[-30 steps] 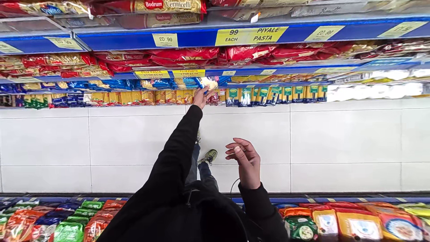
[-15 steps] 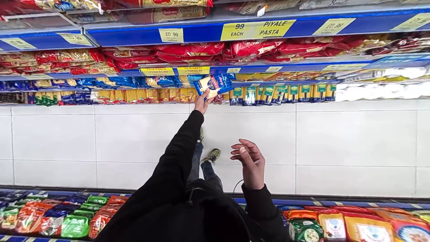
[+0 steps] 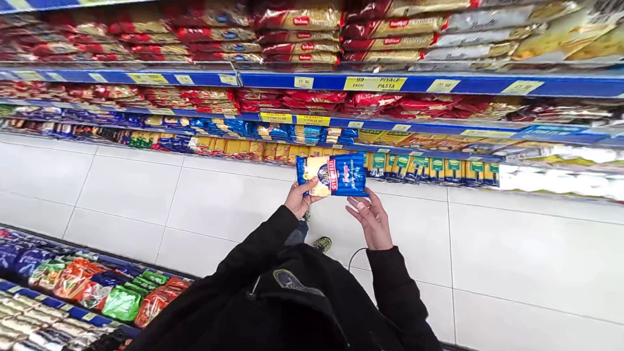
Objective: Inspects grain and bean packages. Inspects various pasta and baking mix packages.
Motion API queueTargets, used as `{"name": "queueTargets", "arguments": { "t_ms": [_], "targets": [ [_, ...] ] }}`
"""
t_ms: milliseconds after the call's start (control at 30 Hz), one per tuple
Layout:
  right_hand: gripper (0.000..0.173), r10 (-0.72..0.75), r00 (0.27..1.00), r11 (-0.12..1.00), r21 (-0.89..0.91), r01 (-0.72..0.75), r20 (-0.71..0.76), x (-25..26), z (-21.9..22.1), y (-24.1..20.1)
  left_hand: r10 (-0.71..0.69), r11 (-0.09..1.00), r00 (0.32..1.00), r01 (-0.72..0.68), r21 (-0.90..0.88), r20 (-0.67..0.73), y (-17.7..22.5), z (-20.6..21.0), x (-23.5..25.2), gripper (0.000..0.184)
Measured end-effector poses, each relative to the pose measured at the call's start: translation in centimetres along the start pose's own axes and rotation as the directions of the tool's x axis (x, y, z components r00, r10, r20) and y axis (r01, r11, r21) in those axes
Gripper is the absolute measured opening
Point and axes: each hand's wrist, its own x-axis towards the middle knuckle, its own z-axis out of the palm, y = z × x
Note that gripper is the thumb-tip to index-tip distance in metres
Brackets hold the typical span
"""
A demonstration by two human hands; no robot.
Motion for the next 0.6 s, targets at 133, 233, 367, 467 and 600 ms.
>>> {"name": "queueTargets", "arguments": {
  "t_ms": [133, 233, 367, 467, 600],
  "targets": [
    [0.073, -0.275, 0.961, 0.914, 0.319, 0.250, 0.035, -4.5, 2.6, -6.2, 0.090, 0.994, 0.984, -0.099, 0.053, 0.152, 1.2, 5.2, -8.2, 0.045],
    [0.060, -0.395, 0.919, 0.864, 0.340, 0.371, 0.000, -7.5, 3.0, -9.8, 0.174, 0.968, 0.949, -0.214, 0.132, 0.263, 2.2, 8.3, -12.6, 0.048],
    [0.046, -0.472, 0.881, 0.849, 0.274, 0.452, 0.009, -10.5, 1.6, -12.8, 0.191, 0.929, 0.896, -0.297, 0.220, 0.400, 2.6, 9.2, -16.7, 0.044],
    [0.035, -0.508, 0.861, 0.844, 0.191, 0.501, -0.010, -11.4, 0.7, -15.7, 0.180, 0.929, 0.880, -0.299, 0.220, 0.439, 1.8, 9.5, -18.5, 0.043],
    [0.034, -0.579, 0.815, 0.812, 0.111, 0.573, 0.021, -11.7, 0.6, -19.3, 0.210, 0.909, 0.854, -0.350, 0.228, 0.475, 1.2, 10.0, -20.0, 0.051]
  ]
}}
